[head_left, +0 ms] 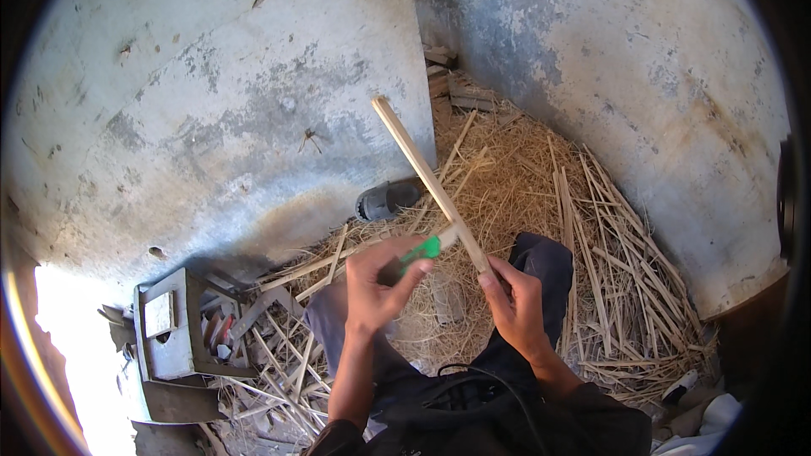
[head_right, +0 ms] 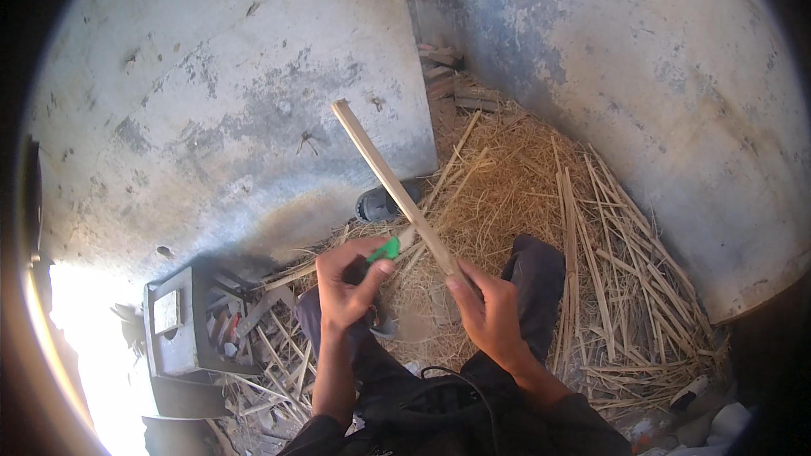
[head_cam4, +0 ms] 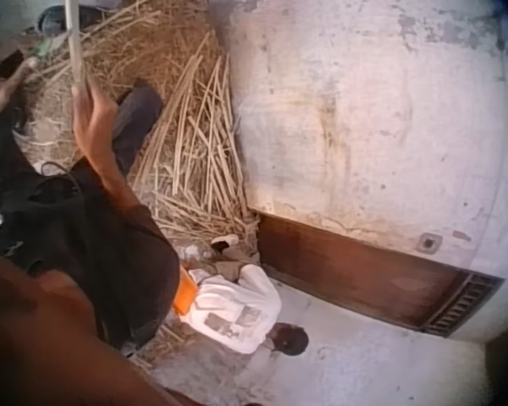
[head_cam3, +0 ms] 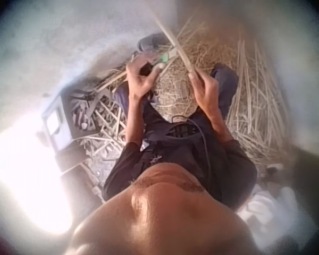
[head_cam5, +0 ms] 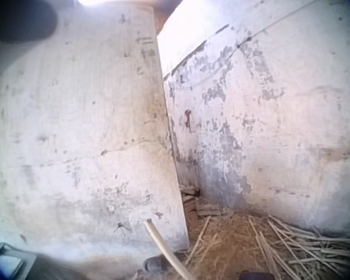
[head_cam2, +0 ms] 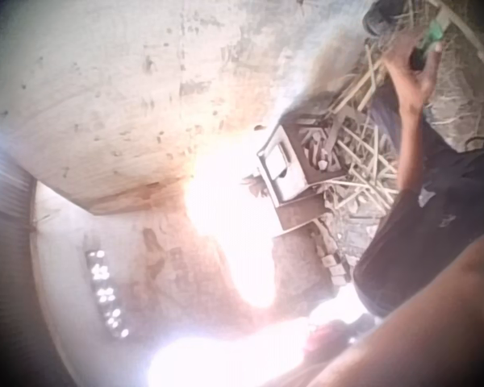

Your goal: The person sits on the floor and uses a green utility knife to shave the surface of a long bamboo stick. They hold the stick with one hand and scrape the blade along its length with the other, removing thin strips of material.

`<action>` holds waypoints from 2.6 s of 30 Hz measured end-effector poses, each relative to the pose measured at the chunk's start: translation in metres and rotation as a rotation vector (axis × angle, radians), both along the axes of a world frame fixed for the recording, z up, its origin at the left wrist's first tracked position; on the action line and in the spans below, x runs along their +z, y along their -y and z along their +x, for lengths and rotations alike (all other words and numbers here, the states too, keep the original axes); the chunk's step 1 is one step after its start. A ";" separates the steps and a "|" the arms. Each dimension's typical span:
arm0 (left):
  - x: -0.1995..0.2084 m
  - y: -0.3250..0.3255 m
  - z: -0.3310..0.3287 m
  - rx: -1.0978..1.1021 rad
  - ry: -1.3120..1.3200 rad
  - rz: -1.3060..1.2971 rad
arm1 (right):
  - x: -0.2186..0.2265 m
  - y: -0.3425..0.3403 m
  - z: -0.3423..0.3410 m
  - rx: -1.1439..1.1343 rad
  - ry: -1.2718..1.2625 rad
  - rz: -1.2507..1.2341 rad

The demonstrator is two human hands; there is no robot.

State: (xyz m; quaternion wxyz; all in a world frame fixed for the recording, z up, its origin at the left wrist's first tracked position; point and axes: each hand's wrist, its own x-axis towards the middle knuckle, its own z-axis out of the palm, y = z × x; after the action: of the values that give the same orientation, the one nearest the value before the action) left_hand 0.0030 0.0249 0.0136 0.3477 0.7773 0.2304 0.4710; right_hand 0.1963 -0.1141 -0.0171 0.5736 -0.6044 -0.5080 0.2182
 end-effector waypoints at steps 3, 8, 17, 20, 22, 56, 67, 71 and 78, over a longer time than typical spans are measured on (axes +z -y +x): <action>0.002 0.013 0.004 0.019 -0.050 0.009 | 0.005 -0.004 -0.002 -0.009 0.037 0.028; 0.003 0.021 0.007 0.057 -0.117 0.057 | 0.011 -0.006 -0.003 -0.001 0.036 0.038; 0.000 0.026 0.011 0.129 -0.104 0.098 | 0.015 -0.009 -0.004 -0.027 0.059 0.057; 0.006 0.031 0.012 0.185 -0.147 0.139 | 0.016 -0.010 -0.005 -0.053 0.096 0.086; 0.003 0.031 0.013 0.205 -0.117 0.175 | 0.023 -0.009 -0.007 -0.061 0.111 0.087; -0.001 0.030 0.005 0.199 -0.058 0.184 | 0.017 -0.008 -0.006 -0.025 0.040 0.080; 0.008 0.031 0.002 0.227 -0.125 0.165 | 0.019 -0.006 -0.012 -0.002 0.020 0.078; 0.011 0.031 0.000 0.202 -0.125 0.153 | 0.022 -0.005 -0.012 0.015 0.005 0.065; 0.010 0.027 0.003 0.244 -0.106 0.245 | 0.024 -0.005 -0.012 0.003 0.046 0.073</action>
State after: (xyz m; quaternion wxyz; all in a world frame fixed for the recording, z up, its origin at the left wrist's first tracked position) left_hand 0.0059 -0.0018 0.0232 0.1780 0.8039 0.2820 0.4925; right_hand 0.1842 -0.1087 0.0069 0.5834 -0.5870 -0.5295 0.1864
